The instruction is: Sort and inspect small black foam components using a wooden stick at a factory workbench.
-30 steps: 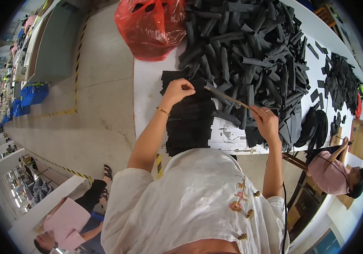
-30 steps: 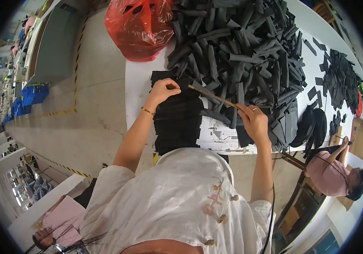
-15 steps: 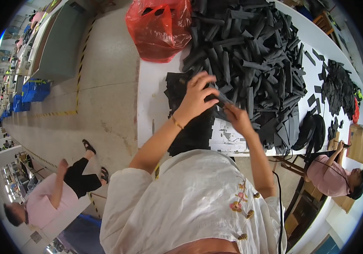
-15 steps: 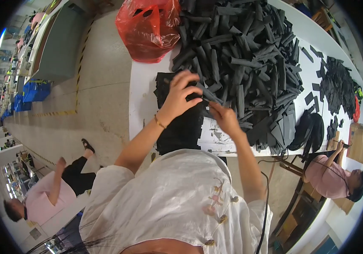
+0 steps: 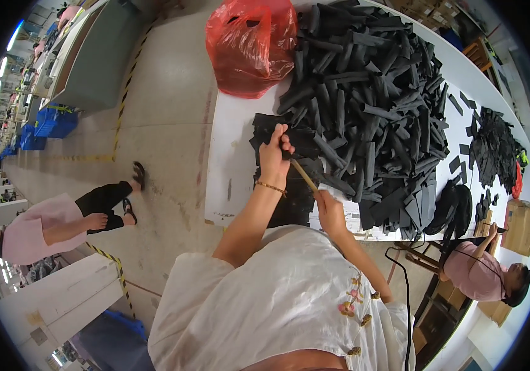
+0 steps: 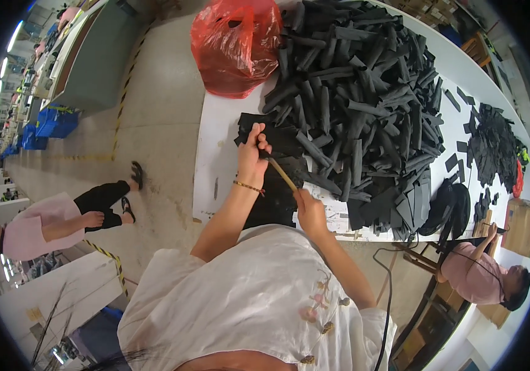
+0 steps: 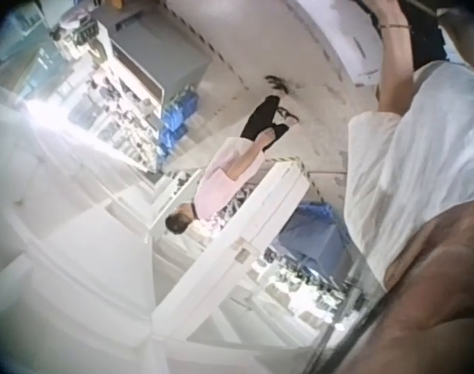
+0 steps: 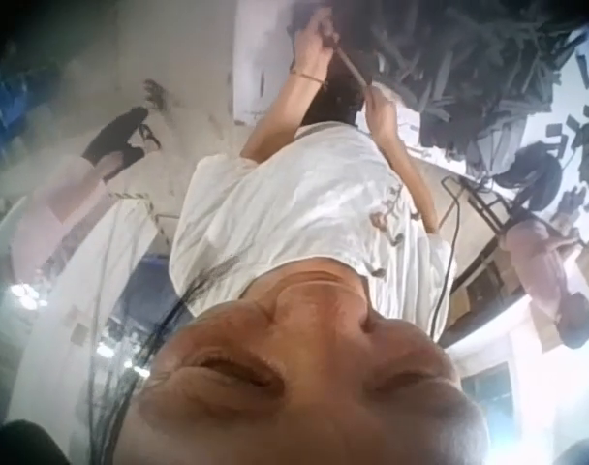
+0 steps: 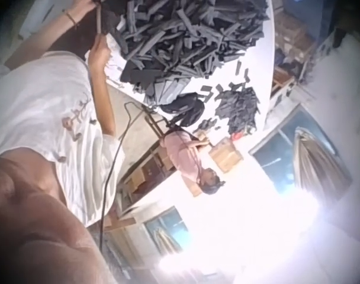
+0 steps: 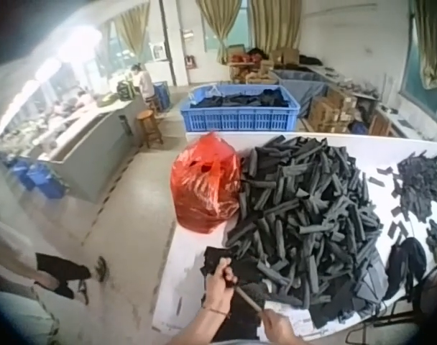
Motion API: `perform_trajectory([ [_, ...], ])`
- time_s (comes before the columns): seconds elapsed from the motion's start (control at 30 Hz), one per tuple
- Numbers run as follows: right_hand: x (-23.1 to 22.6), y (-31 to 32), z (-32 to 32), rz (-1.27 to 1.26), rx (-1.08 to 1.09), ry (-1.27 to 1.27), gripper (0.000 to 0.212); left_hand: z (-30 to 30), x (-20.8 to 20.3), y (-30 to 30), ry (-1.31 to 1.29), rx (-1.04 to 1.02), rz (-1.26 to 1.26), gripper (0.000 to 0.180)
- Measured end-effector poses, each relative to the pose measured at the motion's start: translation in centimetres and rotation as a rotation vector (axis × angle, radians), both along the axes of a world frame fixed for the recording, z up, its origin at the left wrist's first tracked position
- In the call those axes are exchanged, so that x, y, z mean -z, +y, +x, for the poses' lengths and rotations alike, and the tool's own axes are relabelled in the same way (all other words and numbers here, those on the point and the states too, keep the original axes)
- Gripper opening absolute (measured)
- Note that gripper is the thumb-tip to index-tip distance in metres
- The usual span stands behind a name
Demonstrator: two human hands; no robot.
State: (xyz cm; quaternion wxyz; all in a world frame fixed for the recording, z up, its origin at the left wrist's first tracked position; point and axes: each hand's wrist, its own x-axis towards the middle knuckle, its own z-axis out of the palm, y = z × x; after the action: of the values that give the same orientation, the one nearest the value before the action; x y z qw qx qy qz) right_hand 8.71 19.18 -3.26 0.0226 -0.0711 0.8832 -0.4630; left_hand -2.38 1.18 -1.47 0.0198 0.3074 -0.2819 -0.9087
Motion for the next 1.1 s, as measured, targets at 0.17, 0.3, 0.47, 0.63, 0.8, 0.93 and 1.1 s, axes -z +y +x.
perform_trajectory([
  [0.17,-3.5,6.0,6.1,-0.038,-0.097,-0.448,0.013,-2.2,0.9,-4.4,0.141,-0.083,0.016,0.025],
  [0.3,-5.5,8.0,6.6,-0.039,0.007,-0.373,0.014,-2.6,1.1,-3.0,0.105,-0.026,0.044,0.025],
  [0.47,-6.2,-0.1,-2.2,-0.351,0.227,-0.07,0.027,-1.5,1.3,2.7,-0.042,-0.103,0.118,0.022],
  [0.63,-4.3,-0.8,-6.7,-0.503,0.276,-0.082,0.015,-0.6,-1.9,3.6,-0.079,0.146,-0.039,0.02],
  [0.8,-4.5,0.8,-7.9,-0.306,0.155,0.124,0.014,1.6,-0.7,2.5,0.399,1.157,-0.47,0.026],
  [0.93,-5.8,1.2,-10.2,-0.19,0.299,0.277,0.013,4.9,-1.2,5.9,0.331,0.909,-0.317,0.03],
  [1.1,-9.0,6.4,-19.0,-0.427,0.766,0.257,0.028,7.6,-2.5,6.1,0.364,1.123,-0.518,0.029],
])
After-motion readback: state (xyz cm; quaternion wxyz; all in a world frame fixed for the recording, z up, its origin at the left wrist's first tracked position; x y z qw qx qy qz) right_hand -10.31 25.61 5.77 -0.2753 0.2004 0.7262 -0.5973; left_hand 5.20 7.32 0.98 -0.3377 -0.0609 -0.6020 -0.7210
